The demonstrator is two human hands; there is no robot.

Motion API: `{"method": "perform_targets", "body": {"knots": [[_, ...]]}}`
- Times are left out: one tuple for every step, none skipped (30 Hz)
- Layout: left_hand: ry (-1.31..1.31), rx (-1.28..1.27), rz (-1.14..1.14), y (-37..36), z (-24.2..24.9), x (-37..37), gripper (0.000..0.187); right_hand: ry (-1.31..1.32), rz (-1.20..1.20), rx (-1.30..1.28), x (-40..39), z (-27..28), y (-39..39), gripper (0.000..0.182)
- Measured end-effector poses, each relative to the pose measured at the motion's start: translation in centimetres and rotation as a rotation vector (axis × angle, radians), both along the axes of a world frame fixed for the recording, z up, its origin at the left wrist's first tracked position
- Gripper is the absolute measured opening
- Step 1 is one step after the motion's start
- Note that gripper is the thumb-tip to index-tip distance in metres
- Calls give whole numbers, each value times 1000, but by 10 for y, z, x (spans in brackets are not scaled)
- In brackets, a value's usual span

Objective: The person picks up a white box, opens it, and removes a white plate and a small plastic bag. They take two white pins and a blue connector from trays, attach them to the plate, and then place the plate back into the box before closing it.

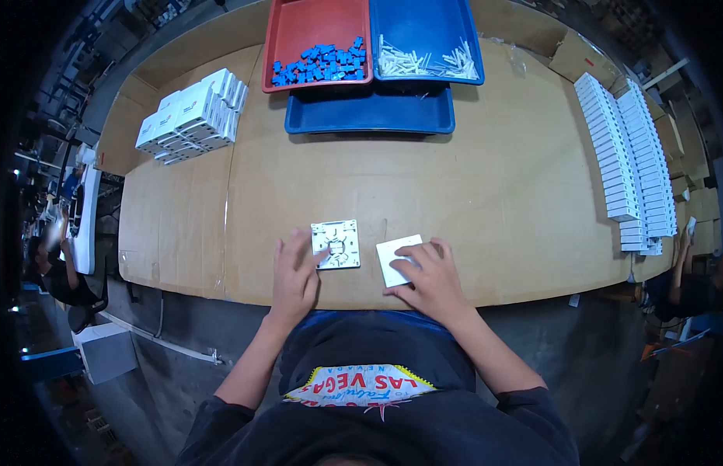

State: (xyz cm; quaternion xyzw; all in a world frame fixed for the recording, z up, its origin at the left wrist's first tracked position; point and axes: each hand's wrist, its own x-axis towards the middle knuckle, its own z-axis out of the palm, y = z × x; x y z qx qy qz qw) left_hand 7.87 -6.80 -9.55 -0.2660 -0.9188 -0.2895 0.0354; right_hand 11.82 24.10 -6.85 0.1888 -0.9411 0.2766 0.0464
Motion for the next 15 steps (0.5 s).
{"method": "perform_targets", "body": {"knots": [[-12,-93,-89,-1,1,4,38,-19,8,-10,4,3,-2,40],[-82,-112,-137,3,3,9,38,-61,9,12,6,3,-3,42],[-100,-94,-133,9,6,9,38,-59,-1,9,3,1,-3,41],[-115,-78,-129,14,8,7,37,-55,-11,4,-1,-1,-4,41],[-132,-64,-125,17,10,5,37,-52,-21,-4,-5,-4,-7,41],[-121,-70,-116,19,7,-1,39,-27,-43,2,-12,-8,-10,41],[-114,-59,-79,22,6,-8,39,-2,-67,8,-23,-12,-12,41],[-107,-48,-45,28,6,-15,40,23,-95,15,-33,-15,-13,41],[-97,-36,-10,33,6,-19,40,37,-103,12,-42,-16,-14,40],[-99,-12,8,37,5,-22,41,54,-108,9,-51,-16,-16,40],[-101,11,27,40,4,-25,42,69,-112,5,-61,-15,-16,39],[-102,34,47,44,3,-27,42,43,-91,32,-69,-11,-14,34],[-88,31,63,46,-1,-27,43,29,-91,19,-80,-8,-10,32],[-74,26,77,48,-6,-24,44,14,-91,4,-93,-7,-5,29],[-59,21,91,48,-9,-23,45,1,-91,-10,-109,-6,0,27]]}}
